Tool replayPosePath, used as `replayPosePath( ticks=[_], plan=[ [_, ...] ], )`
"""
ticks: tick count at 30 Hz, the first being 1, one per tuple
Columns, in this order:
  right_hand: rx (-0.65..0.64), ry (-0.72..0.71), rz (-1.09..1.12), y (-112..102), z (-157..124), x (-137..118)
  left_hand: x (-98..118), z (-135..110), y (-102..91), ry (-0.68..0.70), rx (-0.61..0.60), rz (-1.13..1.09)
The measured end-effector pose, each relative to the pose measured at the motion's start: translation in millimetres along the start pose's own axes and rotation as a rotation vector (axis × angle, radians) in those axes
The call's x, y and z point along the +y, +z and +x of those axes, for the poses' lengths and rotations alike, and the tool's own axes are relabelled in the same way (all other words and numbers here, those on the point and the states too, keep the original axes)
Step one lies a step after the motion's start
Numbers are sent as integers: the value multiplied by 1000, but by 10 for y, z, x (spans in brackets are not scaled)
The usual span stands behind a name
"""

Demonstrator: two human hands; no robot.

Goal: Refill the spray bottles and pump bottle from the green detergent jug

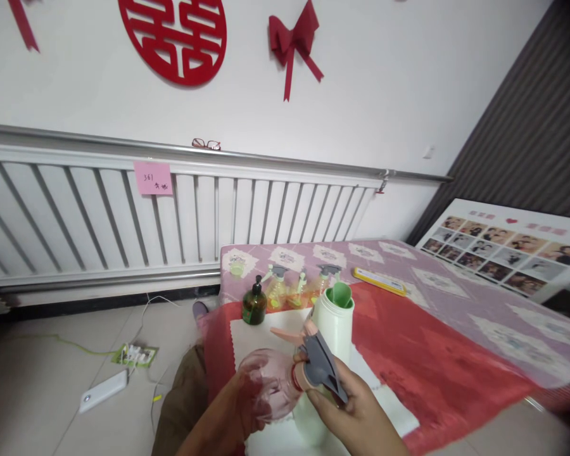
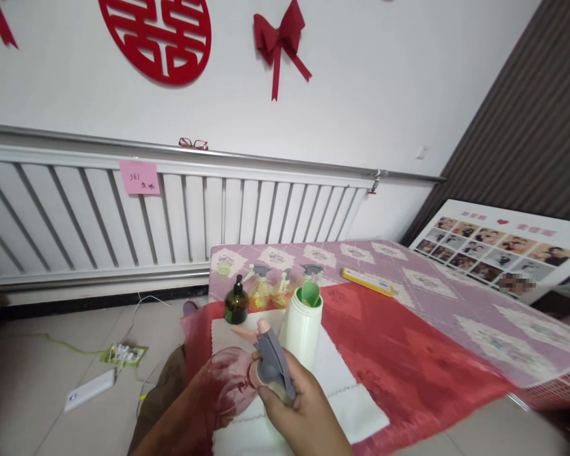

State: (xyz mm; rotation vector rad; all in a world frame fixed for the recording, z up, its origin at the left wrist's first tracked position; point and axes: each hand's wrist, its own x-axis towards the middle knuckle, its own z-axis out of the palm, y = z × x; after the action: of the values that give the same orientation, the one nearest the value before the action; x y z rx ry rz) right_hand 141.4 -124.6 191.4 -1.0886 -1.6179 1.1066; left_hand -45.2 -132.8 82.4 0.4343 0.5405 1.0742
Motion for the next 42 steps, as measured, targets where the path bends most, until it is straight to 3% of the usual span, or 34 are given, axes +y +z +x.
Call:
replayPosePath(
  ticks=[10, 15, 25, 36, 42],
  plan=[
    [-168, -34, -185, -118, 135, -45, -14, -4, 34, -21, 125, -52],
    [-163, -66, -223, -123, 187, -59, -28, -4, -27, 25, 72, -27],
    [-104, -41, -229, -60, 230, 22, -84, 35, -180, 269, 3, 70],
    [197, 43, 7, 243, 255, 147, -249, 135, -267, 466, 134, 256],
    [122, 34, 115, 351, 227, 207, -377, 203, -245, 555, 176, 163]
  ],
)
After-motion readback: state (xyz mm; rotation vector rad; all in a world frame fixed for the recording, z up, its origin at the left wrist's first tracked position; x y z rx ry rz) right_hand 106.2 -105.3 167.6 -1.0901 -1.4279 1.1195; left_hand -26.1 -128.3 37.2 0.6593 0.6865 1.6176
